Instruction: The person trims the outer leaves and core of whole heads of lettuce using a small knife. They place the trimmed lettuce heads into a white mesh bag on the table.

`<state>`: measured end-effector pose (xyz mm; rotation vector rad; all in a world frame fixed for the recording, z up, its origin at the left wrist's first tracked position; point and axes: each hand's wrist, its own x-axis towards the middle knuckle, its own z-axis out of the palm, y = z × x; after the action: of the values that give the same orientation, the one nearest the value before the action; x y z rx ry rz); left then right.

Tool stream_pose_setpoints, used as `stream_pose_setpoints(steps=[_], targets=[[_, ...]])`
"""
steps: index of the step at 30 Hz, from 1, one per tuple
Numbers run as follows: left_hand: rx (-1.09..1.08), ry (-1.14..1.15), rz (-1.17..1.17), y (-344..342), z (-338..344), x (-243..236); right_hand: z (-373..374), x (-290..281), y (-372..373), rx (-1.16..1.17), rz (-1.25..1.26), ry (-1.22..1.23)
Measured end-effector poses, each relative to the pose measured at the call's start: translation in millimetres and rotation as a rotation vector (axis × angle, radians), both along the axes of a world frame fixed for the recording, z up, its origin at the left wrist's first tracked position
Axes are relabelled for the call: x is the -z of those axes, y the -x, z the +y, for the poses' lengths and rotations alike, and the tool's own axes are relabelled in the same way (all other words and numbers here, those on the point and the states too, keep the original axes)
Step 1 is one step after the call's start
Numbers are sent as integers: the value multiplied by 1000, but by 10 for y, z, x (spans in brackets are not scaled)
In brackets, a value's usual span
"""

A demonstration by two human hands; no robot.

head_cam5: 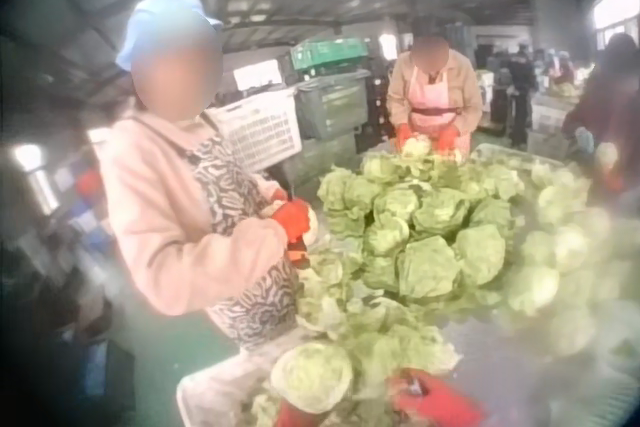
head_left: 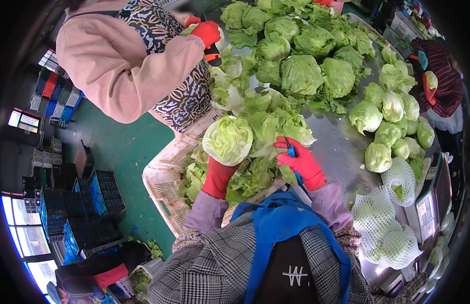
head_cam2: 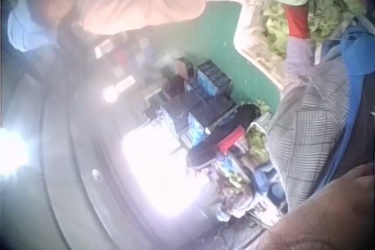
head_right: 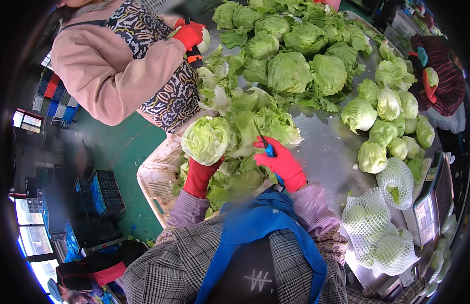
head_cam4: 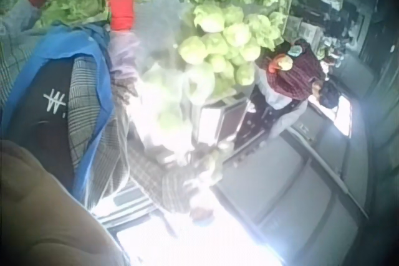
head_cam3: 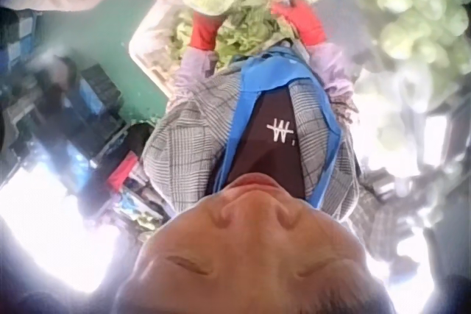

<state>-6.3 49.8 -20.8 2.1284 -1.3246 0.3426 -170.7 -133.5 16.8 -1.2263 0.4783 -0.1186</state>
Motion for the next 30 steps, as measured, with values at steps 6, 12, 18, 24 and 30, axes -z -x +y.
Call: stream_pose_setpoints(steps=[6,12,18,24,30], targets=[[49,50,313,48,-71,32,221,-86,-61,54,-197,256],[247,783,1366,150,-194,70,382,-265,-187,147,-239,629],[221,1032,1808,144,-181,-33,271,-238,-70,80,-124,446],[152,357,687,54,-168,-145,-258,-46,122,319,-146,275],[324,907,1728,-150,-168,491,115,-159,150,16,-62,-199]])
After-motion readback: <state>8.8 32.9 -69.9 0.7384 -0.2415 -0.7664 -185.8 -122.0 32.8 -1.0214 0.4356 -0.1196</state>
